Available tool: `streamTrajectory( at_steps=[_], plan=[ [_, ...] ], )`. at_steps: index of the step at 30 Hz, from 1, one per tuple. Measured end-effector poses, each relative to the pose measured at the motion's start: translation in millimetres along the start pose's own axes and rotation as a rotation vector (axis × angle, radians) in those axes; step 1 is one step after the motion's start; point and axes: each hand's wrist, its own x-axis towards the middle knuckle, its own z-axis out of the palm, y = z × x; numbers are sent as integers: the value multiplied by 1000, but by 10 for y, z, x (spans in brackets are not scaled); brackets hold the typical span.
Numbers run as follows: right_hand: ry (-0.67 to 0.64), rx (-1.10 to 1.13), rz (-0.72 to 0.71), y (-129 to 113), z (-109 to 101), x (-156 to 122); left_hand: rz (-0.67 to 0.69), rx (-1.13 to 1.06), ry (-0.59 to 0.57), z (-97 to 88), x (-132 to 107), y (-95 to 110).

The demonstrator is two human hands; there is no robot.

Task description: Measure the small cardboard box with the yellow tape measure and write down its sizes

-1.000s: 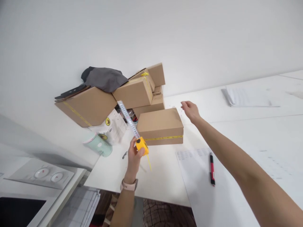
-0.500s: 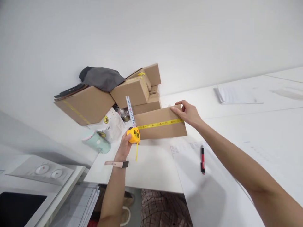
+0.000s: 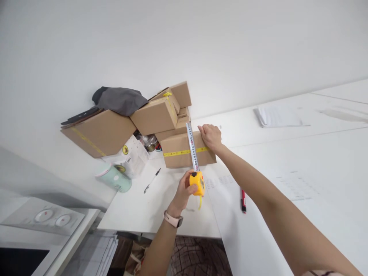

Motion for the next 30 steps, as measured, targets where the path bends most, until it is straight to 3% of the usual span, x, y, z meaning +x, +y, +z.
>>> streamTrajectory(
  at_steps=[7,15,20,30],
  plan=[
    [-17,-48,70,-75,90,205,-52,-17,31,-99,96,-51],
    [-10,51,86,-83,68,182,-90,10,38,-181,6,-407],
    [-32,54,68,-71,102,190,-133,86,40,-240,-74,-466],
    [-123,45,46,-40,91,140,-242,-13,44,-234,-49,-577]
  ],
)
